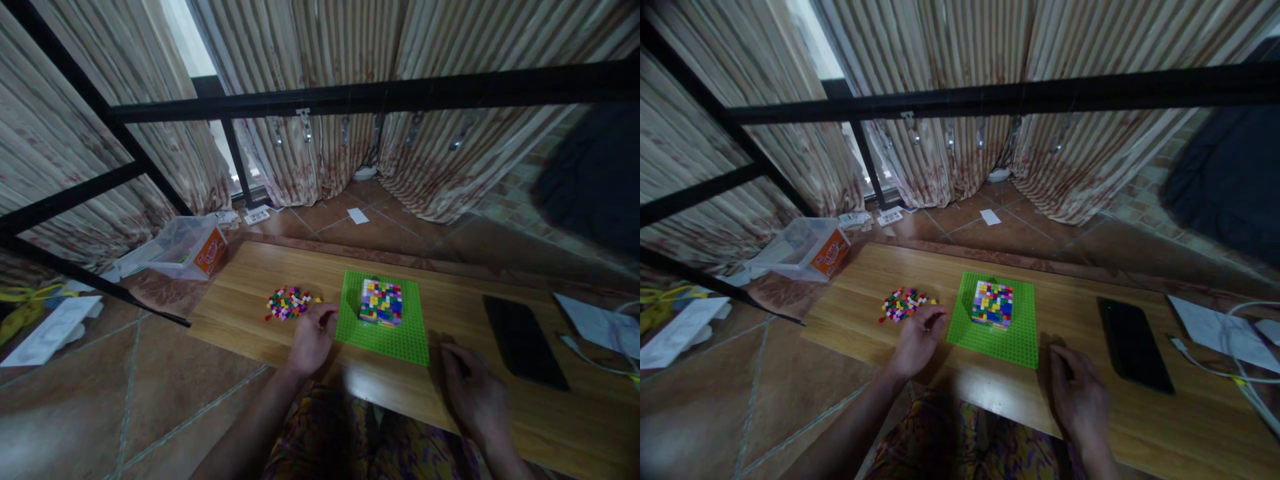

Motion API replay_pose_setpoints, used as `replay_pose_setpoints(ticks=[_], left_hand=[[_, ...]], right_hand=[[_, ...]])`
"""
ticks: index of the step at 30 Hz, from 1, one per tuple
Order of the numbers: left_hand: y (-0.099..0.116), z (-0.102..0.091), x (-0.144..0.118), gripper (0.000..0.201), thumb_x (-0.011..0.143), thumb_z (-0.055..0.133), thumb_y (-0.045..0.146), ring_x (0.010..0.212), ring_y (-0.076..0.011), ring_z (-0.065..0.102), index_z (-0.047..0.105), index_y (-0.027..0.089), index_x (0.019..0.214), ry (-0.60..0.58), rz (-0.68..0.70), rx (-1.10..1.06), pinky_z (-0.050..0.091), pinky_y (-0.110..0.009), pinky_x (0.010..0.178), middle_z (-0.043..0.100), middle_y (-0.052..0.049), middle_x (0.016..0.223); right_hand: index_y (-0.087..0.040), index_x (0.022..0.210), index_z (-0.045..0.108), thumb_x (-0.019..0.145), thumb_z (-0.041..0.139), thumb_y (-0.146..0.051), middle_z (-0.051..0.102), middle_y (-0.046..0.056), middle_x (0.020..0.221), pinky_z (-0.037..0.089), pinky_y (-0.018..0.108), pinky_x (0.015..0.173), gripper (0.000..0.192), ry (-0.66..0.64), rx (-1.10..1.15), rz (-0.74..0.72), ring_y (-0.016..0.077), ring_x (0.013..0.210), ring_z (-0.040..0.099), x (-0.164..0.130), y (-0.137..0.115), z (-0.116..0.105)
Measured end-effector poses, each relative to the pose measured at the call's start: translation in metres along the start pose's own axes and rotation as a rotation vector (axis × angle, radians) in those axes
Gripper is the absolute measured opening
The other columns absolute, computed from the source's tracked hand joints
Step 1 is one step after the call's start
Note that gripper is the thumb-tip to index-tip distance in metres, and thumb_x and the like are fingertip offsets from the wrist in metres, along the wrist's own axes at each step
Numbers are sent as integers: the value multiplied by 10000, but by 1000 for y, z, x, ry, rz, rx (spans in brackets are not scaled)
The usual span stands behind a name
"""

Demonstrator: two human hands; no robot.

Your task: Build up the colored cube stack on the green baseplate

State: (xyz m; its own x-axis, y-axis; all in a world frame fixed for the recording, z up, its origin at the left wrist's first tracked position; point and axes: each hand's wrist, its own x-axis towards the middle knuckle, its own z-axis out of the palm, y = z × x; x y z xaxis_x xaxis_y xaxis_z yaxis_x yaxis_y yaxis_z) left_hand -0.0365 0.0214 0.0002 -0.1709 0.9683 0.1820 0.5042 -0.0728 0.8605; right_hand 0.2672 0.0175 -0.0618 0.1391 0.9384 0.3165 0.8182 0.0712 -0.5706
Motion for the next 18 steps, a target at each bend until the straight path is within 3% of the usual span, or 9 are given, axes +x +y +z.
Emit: replay_pose_setpoints(ticks=[8,12,18], left_hand=[[20,30,39,237,872,503,138,837,-146,668,703,209,978,-100,80,111,508,-245,769,719,-45,938],[26,35,47,213,848,495,110,784,-153,658,668,197,939,-134,88,232,490,-246,725,709,-41,874],[29,37,54,183,830,504,93,720,-143,634,651,200,855,-171,117,249,457,-229,670,694,-28,811]], right_hand=[[-209,954,694,905,418,-566,716,94,1006,510,356,779,454,4,36,-4,250,908,677,0,6,4],[-202,936,697,906,421,-566,718,101,995,512,350,781,459,26,59,-24,247,906,678,1,3,3],[-205,952,696,914,432,-535,711,97,993,512,353,776,424,10,64,-17,246,900,674,1,1,2]])
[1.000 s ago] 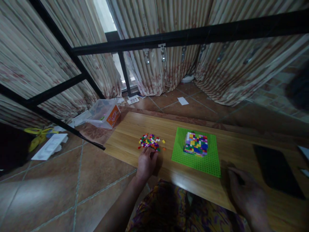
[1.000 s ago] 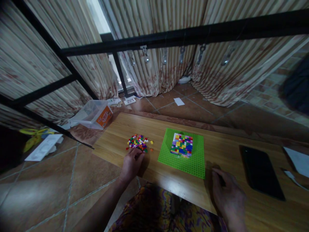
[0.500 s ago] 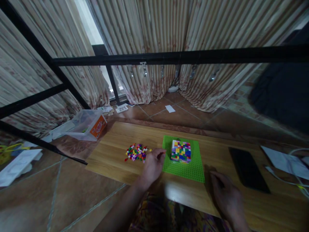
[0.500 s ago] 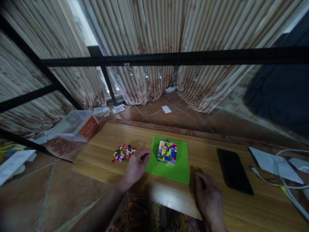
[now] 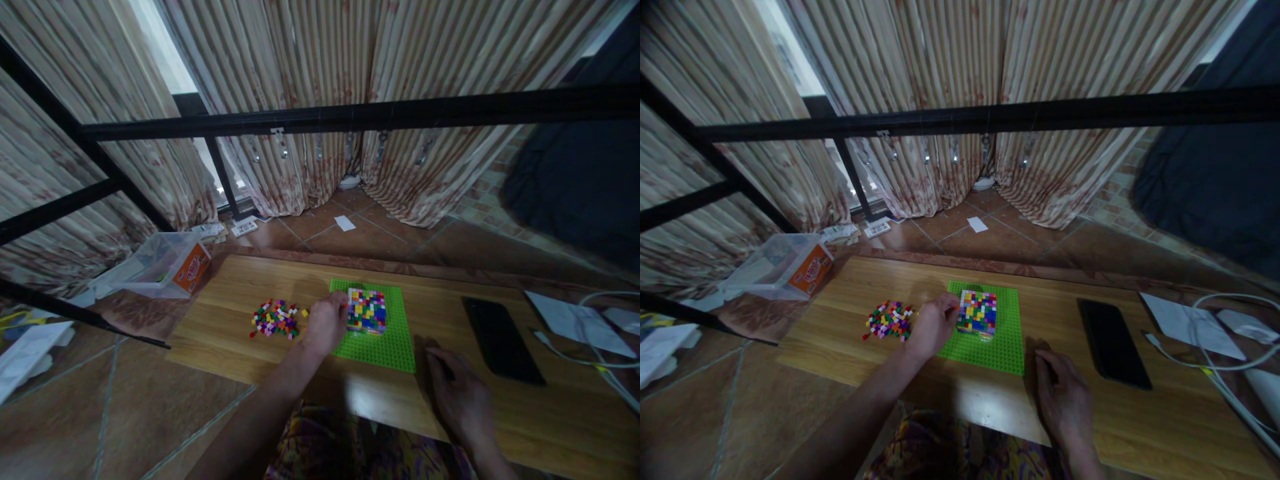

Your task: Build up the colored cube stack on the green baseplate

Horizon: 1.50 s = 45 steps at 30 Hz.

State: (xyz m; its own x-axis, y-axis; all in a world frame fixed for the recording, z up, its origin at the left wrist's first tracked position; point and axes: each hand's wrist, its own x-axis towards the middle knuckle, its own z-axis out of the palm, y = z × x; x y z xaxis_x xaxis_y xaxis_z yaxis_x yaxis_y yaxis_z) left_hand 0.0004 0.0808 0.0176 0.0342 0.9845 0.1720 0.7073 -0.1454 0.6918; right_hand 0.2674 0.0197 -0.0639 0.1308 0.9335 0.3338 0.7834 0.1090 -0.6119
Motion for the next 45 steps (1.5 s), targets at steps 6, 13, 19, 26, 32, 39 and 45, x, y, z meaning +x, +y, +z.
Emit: replay_pose_setpoints(ticks=[6,13,19,26,32,39,45], left_hand=[[1,-2,2,233,842,500,93,676,-124,597,671,208,733,-50,60,57,429,-216,653,662,-14,739],[4,-1,6,238,841,500,82,671,-122,583,660,202,712,-66,133,95,426,-219,650,640,-16,740],[3,6,10,210,824,526,81,811,-149,652,667,218,900,-22,86,36,493,-249,777,704,-28,901],[1,8,6,216,833,552,93,828,-157,679,671,231,948,8,33,-47,515,-259,780,731,-20,895],[1,10,5,165,815,637,158,802,-158,693,687,233,953,84,-68,-83,515,-271,770,750,-16,892],[-2,14,3,120,832,621,187,741,-144,684,727,225,875,68,-104,-184,505,-252,708,757,-15,865],[-1,9,2,141,842,606,190,756,-140,673,740,231,849,34,-57,-161,497,-231,698,751,-16,867]], right_hand=[[-203,966,691,915,442,-516,713,104,1006,514,366,784,403,-3,12,-4,254,919,674,-1,1,1],[-204,955,696,918,432,-509,716,94,998,519,356,767,405,6,-18,2,240,883,681,0,1,2],[-201,941,701,926,433,-479,716,98,985,526,341,748,386,18,-5,-22,230,859,683,0,1,3],[-207,945,695,927,441,-472,717,102,1008,527,369,799,367,15,17,-23,241,903,680,0,2,4],[-209,945,699,928,445,-467,716,103,1019,529,364,806,362,28,20,-19,235,909,680,0,0,4],[-204,949,696,933,451,-437,718,104,994,533,366,792,339,34,46,-34,237,901,685,1,-3,3],[-210,945,697,933,450,-447,720,102,990,530,371,813,342,36,50,-20,234,894,684,1,-2,4]])
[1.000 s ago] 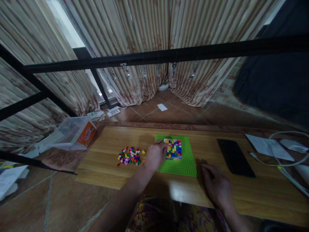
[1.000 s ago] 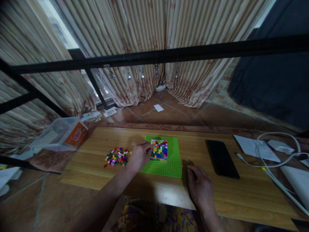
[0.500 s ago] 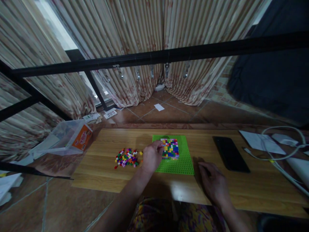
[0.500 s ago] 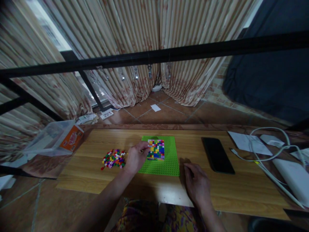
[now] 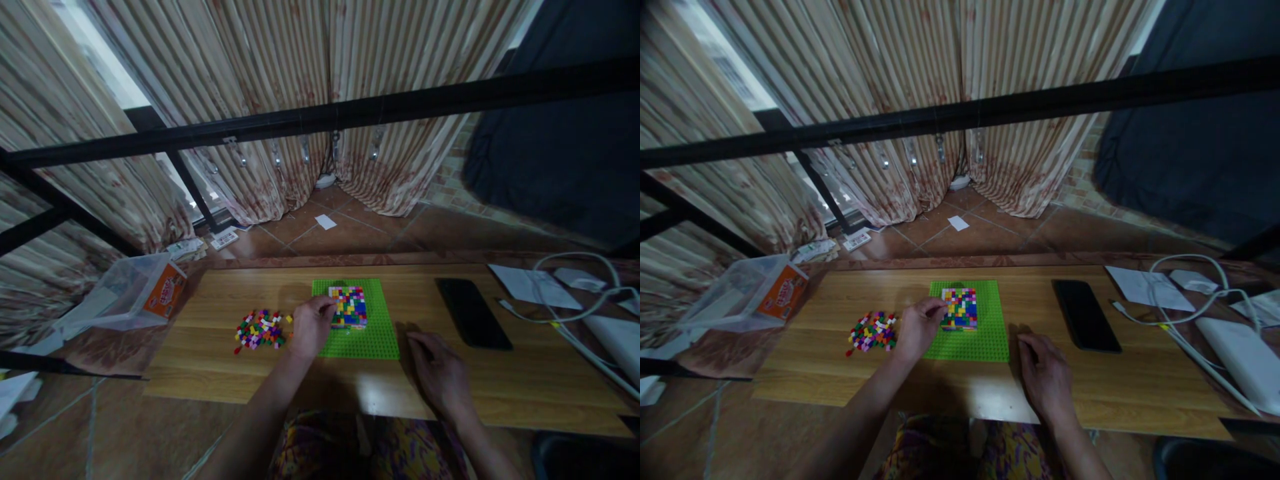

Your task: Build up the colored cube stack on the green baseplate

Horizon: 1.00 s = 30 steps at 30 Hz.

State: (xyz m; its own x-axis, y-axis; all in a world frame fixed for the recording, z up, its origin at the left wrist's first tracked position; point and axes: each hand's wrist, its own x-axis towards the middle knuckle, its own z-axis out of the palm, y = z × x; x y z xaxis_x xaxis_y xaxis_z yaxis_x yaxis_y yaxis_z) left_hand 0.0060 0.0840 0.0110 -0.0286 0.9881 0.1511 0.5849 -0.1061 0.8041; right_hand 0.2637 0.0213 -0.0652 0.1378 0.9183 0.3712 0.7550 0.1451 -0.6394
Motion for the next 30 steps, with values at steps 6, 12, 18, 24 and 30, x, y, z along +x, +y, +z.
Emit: replay_pose_setpoints(ticks=[6,12,18,24,30], left_hand=[[0,-1,2,187,864,562,180,742,-146,665,738,243,873,-26,29,70,486,-237,693,741,-19,834],[-11,9,10,98,801,630,189,709,-132,647,706,214,860,62,-102,-9,484,-240,684,721,-8,803],[-21,16,18,260,640,780,242,721,-145,647,689,155,867,138,-365,-378,504,-263,686,709,-33,819],[-9,15,16,262,603,759,238,652,-128,616,687,156,841,64,-526,-648,479,-258,647,692,-7,740],[-6,21,20,195,553,739,200,596,-110,566,662,167,729,96,-567,-691,439,-227,596,621,34,608]], right_hand=[[-206,938,694,935,451,-436,717,102,982,522,385,824,335,-1,10,-1,238,890,680,1,-2,-1],[-206,945,692,934,457,-431,716,103,997,524,378,812,326,-4,0,-5,238,896,682,0,-2,-1],[-200,953,691,935,460,-425,714,102,993,523,383,821,324,-2,0,-11,240,904,678,0,-1,0],[-194,965,690,939,459,-414,709,106,1010,517,380,829,321,-13,3,-13,238,915,673,-1,0,0],[-203,945,692,935,448,-440,713,104,997,516,386,821,340,-5,-4,-12,244,907,672,-1,3,2]])
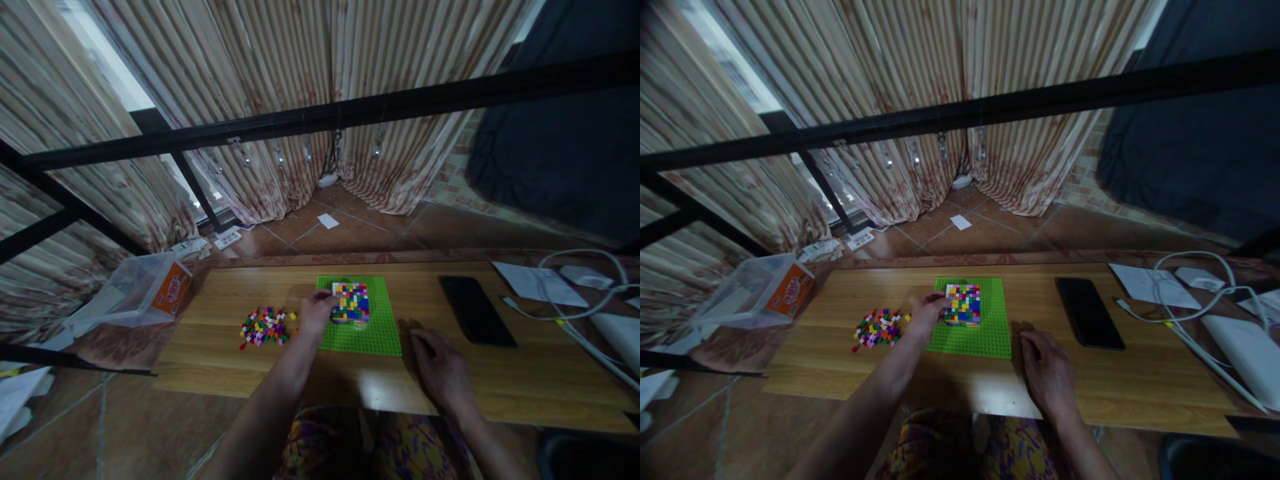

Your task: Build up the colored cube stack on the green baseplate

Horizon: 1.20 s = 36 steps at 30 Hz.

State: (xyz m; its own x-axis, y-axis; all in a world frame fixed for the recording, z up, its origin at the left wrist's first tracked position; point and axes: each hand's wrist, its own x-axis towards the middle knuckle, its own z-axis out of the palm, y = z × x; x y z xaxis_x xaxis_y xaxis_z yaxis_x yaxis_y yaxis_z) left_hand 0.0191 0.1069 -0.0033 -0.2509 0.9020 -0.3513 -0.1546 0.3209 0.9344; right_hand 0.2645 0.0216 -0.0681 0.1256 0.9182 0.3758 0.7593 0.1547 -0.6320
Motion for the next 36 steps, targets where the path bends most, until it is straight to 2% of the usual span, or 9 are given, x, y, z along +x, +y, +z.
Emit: replay_pose_setpoints(ticks=[7,10,12,15,19,22,25,29,36], left_hand=[[-1,5,-1,146,543,723,164,572,-101,526,641,161,664,21,39,-40,404,-223,577,581,41,567],[6,-3,-12,154,587,739,231,567,-90,514,652,157,690,8,63,-75,405,-222,579,597,31,605],[10,-18,-21,182,639,728,296,570,-83,509,667,161,744,4,119,-92,406,-220,583,613,27,648],[11,-54,-35,202,697,691,310,598,-89,524,689,166,839,-1,263,-11,413,-219,594,632,16,693],[-1,-109,-47,111,731,634,238,707,-127,594,677,162,800,20,369,303,457,-243,673,668,-15,767],[-13,-131,-52,122,769,584,193,775,-157,622,671,180,853,32,412,561,484,-281,722,688,-29,836],[-18,-128,-55,134,817,560,176,873,-187,623,676,203,878,61,540,878,491,-331,814,693,-47,921],[-12,-107,-56,150,854,535,166,994,-233,596,667,202,915,63,678,1222,452,-392,934,685,-78,1014],[-8,-99,-52,202,897,459,172,990,-262,599,661,188,890,37,560,1487,442,-400,896,687,-107,1040]], right_hand=[[-208,952,693,927,421,-488,712,101,991,516,374,771,391,-22,-39,10,248,875,675,0,2,0],[-210,955,691,920,416,-508,713,97,998,515,369,779,407,-31,-40,18,249,891,677,0,1,-1],[-214,948,691,915,416,-521,714,93,1000,514,367,779,414,-27,-45,23,250,892,677,0,1,-2],[-215,943,692,910,414,-534,714,93,995,511,362,758,425,-23,-54,28,250,871,677,0,-1,-3],[-213,943,695,906,424,-540,713,97,999,506,360,763,427,-21,-46,30,250,871,674,-1,-2,-4],[-214,953,696,904,424,-542,712,99,1011,502,374,784,429,-19,-42,31,260,890,673,-1,-3,-5],[-210,947,697,907,414,-543,711,103,1000,502,383,786,439,-16,-52,24,264,890,674,-1,-4,-6],[-201,934,696,917,415,-528,712,108,1000,509,371,787,431,-12,-59,-3,252,884,674,0,-5,-6],[-207,943,692,920,444,-484,709,97,986,511,357,786,373,-3,-27,-9,241,881,674,-1,-3,-4]])
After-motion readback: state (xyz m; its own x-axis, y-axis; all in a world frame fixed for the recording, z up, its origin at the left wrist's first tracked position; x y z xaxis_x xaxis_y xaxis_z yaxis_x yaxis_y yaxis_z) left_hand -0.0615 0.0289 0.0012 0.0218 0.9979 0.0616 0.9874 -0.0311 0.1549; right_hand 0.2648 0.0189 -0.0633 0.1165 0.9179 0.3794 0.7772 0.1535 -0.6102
